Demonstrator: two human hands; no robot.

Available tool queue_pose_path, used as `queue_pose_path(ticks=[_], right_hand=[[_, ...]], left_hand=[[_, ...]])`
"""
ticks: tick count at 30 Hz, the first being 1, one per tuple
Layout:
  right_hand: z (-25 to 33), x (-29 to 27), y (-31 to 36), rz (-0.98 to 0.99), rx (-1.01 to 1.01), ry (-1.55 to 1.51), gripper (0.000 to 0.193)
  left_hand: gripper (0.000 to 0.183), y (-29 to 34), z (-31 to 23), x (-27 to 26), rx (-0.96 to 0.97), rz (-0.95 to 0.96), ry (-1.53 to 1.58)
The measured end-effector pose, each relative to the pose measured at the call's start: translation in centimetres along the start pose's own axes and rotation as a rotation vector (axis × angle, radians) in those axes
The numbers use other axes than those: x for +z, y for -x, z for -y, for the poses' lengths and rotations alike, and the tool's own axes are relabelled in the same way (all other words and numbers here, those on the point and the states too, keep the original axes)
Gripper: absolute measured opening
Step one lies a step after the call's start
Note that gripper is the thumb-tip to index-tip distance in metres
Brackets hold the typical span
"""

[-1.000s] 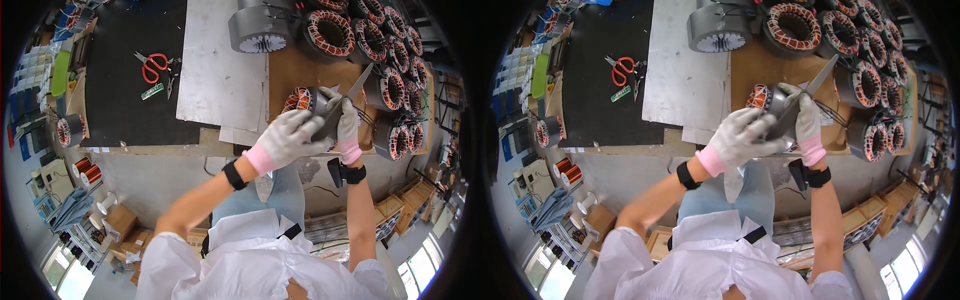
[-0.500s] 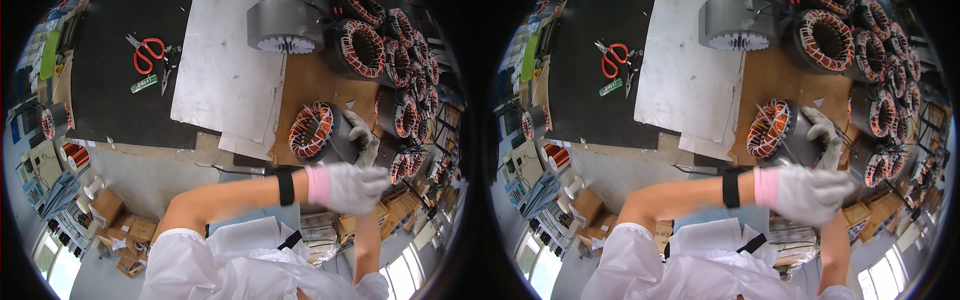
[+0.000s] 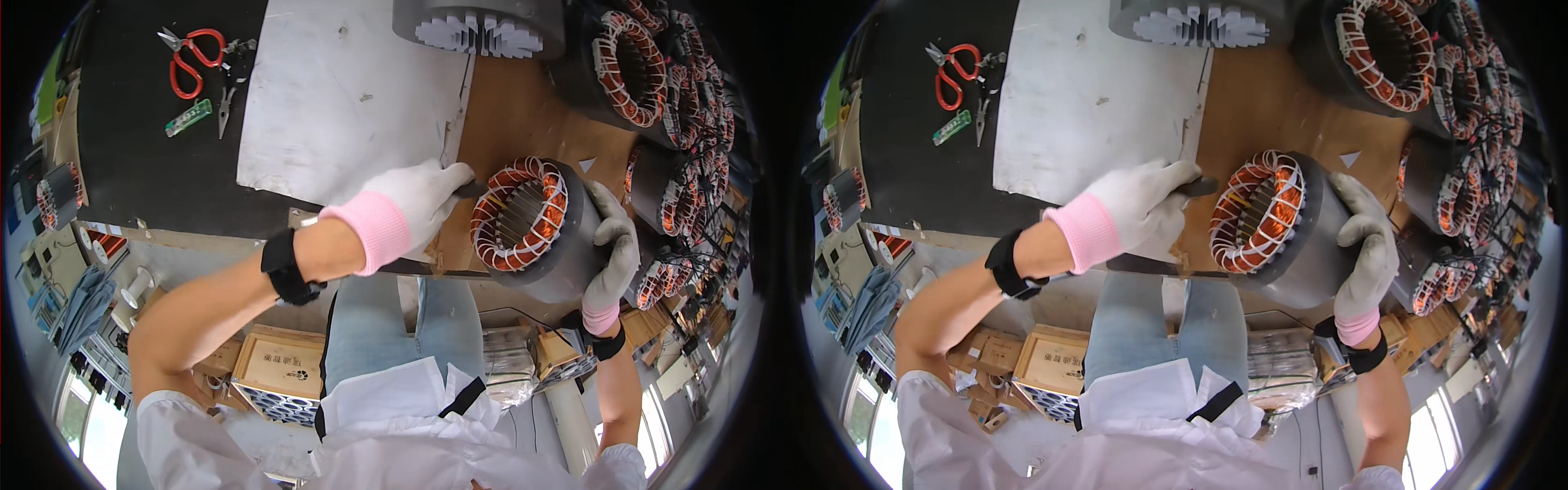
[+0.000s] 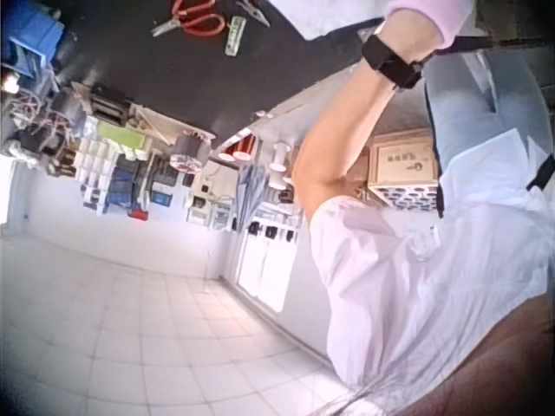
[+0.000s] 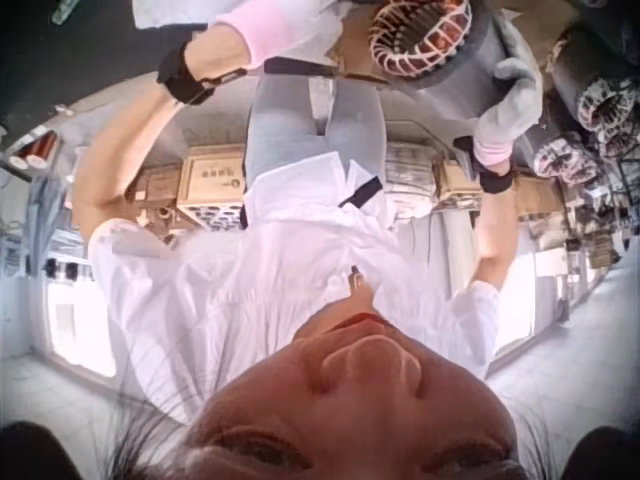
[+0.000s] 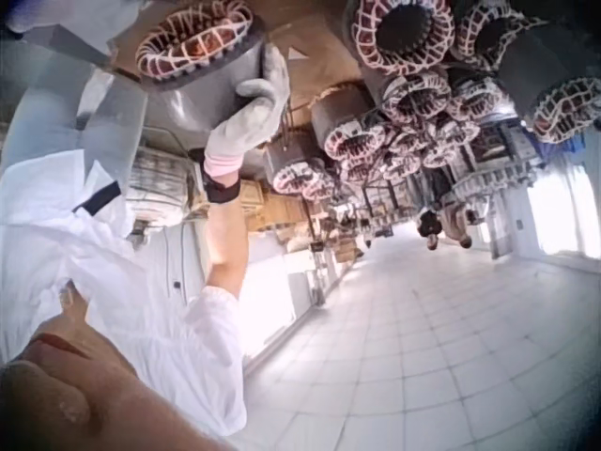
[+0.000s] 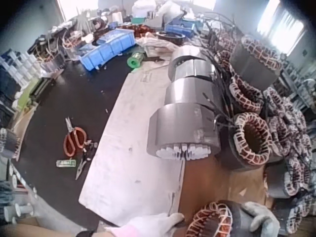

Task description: Inspecting and organizing electric motor stators on a workbench.

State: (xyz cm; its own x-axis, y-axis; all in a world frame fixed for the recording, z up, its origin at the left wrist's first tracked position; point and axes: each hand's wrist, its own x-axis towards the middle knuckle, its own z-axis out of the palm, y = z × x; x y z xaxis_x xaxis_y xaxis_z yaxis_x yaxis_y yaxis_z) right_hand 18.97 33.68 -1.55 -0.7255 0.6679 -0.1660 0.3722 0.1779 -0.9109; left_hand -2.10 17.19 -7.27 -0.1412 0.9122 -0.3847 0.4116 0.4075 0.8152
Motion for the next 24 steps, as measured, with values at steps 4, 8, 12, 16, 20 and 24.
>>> queue_pose_path(ticks=[4,8,12,16,20,24], right_hand=[[-0.1,0.0,0.0,-0.057,-0.019,0.104,0.038],[-0.3,-0.2,0.1,-0.067,-0.028,0.079,0.037],[-0.4,-0.3,0.1,-0.059,-0.029,0.085,0.039],[-0.5,-0.4,0.2,-0.046,-0.038,0.090,0.040],[-0.3,-0.7,0.3,0.016,-0.003,0.096,0.034],[-0.6,-0.6,0.1,0.018,-0.012,0.045,0.034]], left_hand=[[0.022,-2.1,-0.7,-1.3,-0.110,0.253,-0.121],[0.023,-2.7,-0.9,-0.9,-0.117,0.359,-0.278],[0.023,-3.0,-0.6,-1.3,-0.023,0.365,-0.275],[0.026,-3.5,-0.9,-1.4,-0.056,0.407,-0.326],[0.026,-3.9,-1.4,-1.4,-0.010,0.418,-0.378],[0.026,-5.1,-3.1,-0.3,0.097,0.469,-0.428]])
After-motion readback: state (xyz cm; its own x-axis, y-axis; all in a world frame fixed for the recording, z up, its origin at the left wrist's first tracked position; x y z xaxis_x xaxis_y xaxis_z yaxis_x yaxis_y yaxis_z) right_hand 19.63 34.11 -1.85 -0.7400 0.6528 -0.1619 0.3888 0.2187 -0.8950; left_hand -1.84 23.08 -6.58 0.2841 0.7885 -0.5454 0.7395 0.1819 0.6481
